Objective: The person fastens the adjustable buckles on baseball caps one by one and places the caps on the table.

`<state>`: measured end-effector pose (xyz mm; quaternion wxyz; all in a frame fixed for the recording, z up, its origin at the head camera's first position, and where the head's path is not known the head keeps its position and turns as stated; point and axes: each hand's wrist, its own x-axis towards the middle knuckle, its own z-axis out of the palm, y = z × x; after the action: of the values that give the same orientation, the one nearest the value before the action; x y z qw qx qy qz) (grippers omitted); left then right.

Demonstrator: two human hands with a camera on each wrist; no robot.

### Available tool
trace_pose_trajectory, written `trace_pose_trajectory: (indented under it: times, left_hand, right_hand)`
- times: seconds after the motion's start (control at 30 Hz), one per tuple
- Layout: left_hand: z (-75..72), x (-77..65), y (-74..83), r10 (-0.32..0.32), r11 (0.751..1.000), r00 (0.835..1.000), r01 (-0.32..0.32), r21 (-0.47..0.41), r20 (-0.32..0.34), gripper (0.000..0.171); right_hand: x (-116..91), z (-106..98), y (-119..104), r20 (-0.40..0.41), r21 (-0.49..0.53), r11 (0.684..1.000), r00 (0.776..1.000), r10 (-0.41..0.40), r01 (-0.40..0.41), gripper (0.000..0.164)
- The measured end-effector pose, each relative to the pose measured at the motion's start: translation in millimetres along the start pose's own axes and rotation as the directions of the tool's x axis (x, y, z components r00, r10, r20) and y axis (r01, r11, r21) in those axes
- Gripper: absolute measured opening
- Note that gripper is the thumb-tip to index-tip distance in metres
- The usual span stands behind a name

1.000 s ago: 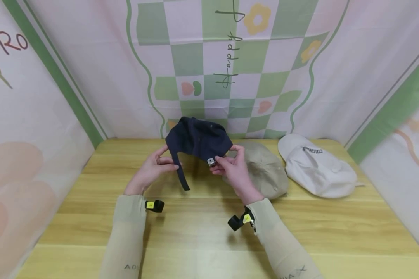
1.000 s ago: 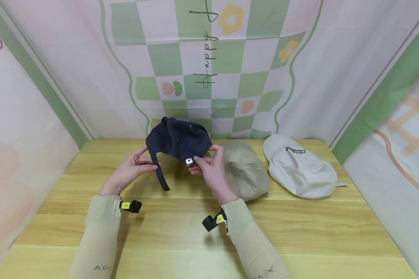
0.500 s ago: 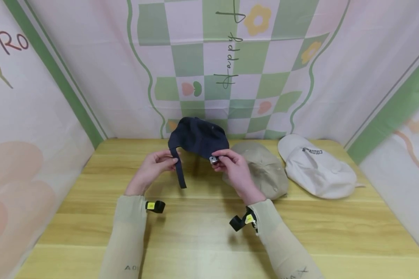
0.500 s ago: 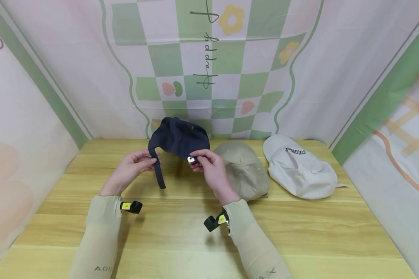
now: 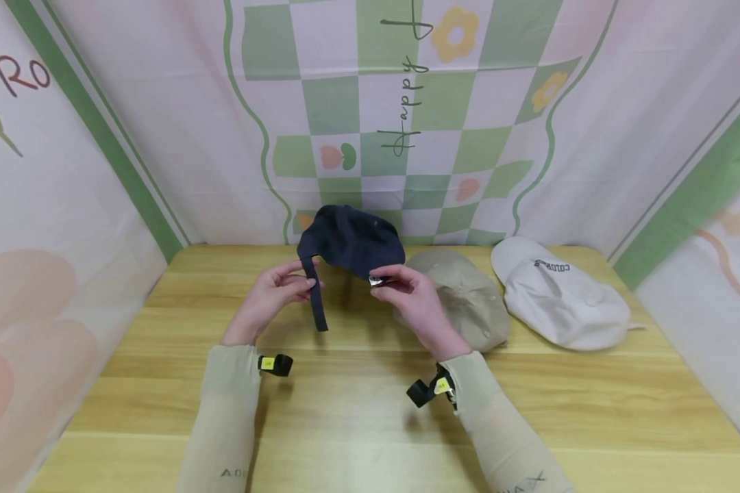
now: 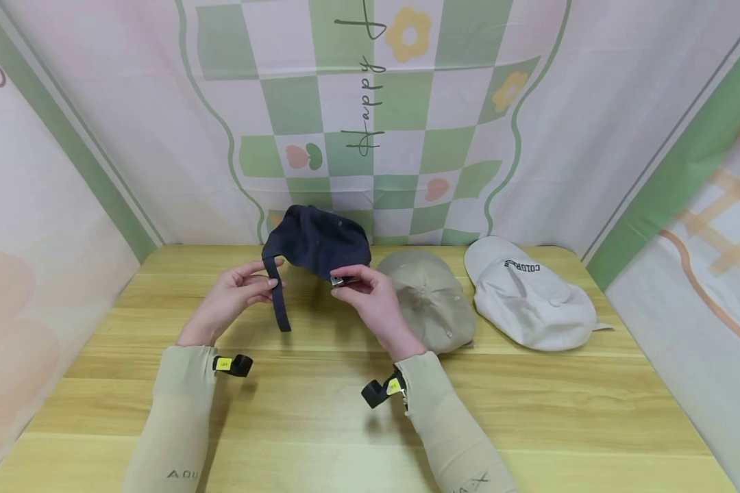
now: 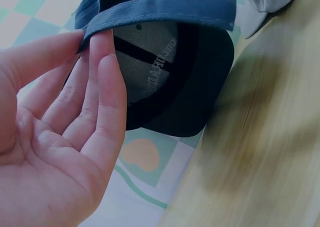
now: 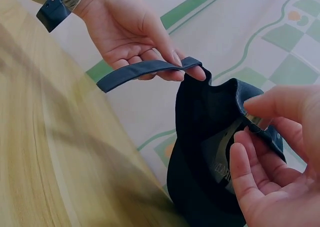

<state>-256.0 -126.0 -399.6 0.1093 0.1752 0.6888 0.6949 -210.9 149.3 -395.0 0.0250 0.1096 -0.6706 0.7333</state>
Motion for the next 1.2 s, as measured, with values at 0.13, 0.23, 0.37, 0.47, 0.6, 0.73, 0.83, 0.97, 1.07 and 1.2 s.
trace_pose_trajectory:
  times: [0.13,0.23,0.37,0.47,0.6,0.73,0.83,0.97,1.07,1.2]
  left_hand:
    - [-0.1,-0.4,0.8,0.009,1.000,1.000,-0.009,0.004,0.012,0.044]
    - [0.4,-0.6,2.0,0.013,1.000,1.000,-0.013,0.006,0.016,0.045]
    - [1.1,-0.4,3.5,0.020,1.000,1.000,-0.020,0.008,0.016,0.045]
    - [1.1,-0.1,4.1,0.026,1.000,1.000,-0.026,0.011,0.016,0.046]
    - [0.8,0.1,3.8,0.023,1.000,1.000,-0.023,0.015,0.013,0.047]
    - [1.2,-0.3,3.5,0.011,1.000,1.000,-0.011,0.018,0.009,0.049]
    - [2.3,-0.8,4.5,0.002,1.000,1.000,-0.002,0.021,0.005,0.051]
    - [3.2,-0.7,5.9,0.000,0.999,1.000,0.000,0.036,0.005,0.056]
    - [3.6,-0.3,5.8,0.006,0.999,1.000,-0.006,0.046,0.010,0.063]
    - [4.6,0.0,4.2,0.015,0.999,0.999,-0.016,0.040,0.033,0.073]
  right_hand:
    - [0.6,0.2,1.1,-0.007,-0.030,1.000,1.000,0.007,-0.007,0.028]
    - [0.9,-0.2,1.2,-0.014,-0.064,0.998,1.000,0.017,-0.018,0.027]
    - [1.3,-1.4,0.6,-0.025,-0.110,0.993,0.999,0.036,-0.038,0.023]
    - [1.4,-1.7,0.4,-0.030,-0.132,0.990,0.999,0.036,-0.039,0.020]
    - [0.9,-1.4,-0.1,-0.046,-0.148,0.989,0.999,0.019,-0.025,0.020]
    - [-0.3,-1.2,-0.2,-0.075,-0.170,0.985,0.997,-0.002,-0.011,0.020]
    - [-1.6,-1.4,-0.5,-0.100,-0.198,0.980,0.995,-0.015,-0.005,0.020]
    - [-1.6,-0.8,-1.5,-0.126,-0.215,0.976,0.991,-0.040,0.012,0.022]
    - [-0.7,0.4,-1.0,-0.147,-0.214,0.977,0.988,-0.056,0.024,0.021]
    - [-1.0,1.3,-0.1,-0.165,-0.242,0.969,0.982,-0.093,0.051,0.020]
